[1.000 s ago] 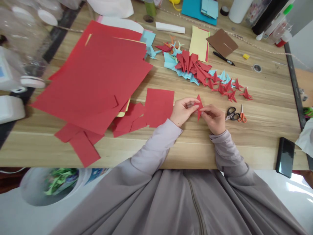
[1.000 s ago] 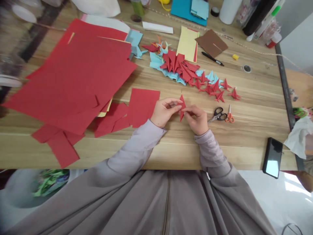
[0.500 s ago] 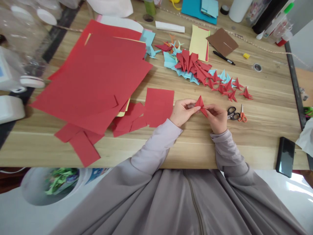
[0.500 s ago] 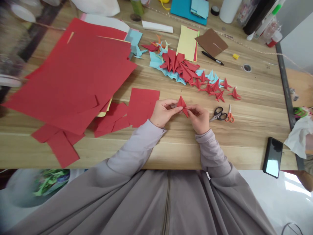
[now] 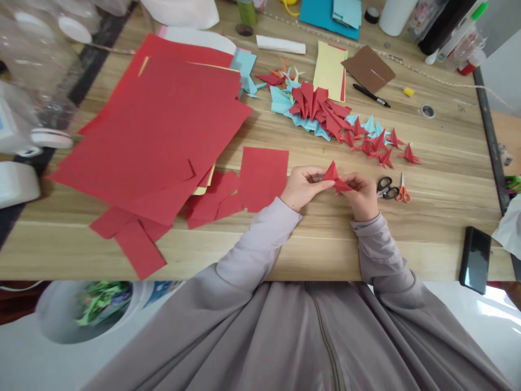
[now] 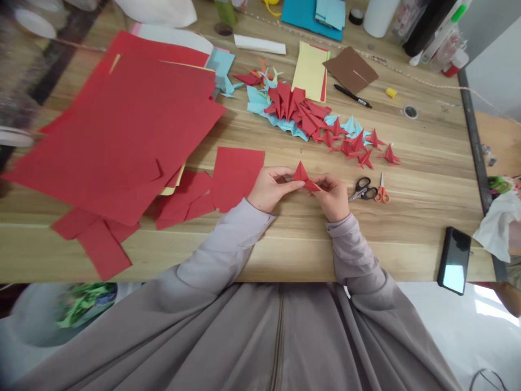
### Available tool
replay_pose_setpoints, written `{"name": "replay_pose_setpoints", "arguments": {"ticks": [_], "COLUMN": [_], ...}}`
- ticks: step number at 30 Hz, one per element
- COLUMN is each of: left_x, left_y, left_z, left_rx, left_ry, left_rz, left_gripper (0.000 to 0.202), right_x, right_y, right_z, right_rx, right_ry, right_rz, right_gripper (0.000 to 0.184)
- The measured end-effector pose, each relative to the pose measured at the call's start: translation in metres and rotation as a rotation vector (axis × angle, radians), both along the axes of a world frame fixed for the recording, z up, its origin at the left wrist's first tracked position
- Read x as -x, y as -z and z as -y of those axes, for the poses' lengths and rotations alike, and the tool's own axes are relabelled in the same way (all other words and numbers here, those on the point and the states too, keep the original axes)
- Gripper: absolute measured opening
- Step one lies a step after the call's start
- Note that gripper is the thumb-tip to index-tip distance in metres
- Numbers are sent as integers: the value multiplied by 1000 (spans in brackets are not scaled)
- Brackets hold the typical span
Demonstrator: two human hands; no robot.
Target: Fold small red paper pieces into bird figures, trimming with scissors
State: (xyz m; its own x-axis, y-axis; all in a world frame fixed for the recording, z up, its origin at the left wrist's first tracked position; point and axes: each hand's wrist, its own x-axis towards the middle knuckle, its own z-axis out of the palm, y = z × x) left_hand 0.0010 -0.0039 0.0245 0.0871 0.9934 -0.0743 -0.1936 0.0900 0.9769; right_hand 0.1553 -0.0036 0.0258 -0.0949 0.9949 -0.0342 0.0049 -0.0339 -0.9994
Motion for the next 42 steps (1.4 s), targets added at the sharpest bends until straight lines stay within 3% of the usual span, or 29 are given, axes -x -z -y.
{"name": "replay_pose_setpoints", "arguments": {"ticks": [17,24,30,42], "left_x": [-3,-3,-4,-6], "left_y": [5,6,0,7], "left_z": [-1,-2,0,-1], "left_rx": [76,73,46,79], "left_ry": [37,-48,-67,-20], "left_rz": [146,129,20,93], "left_gripper": [37,37,36,44], "right_x": [1,-1,2,2], "right_y": [1,4,0,3], "right_z": [-1,1,3,2], "right_rx": [63,118,11,-34], "right_ry": [-2,-44,-2,33], "right_rz": [-41,-146,-10,8], "right_gripper": [37,41,33,31]}}
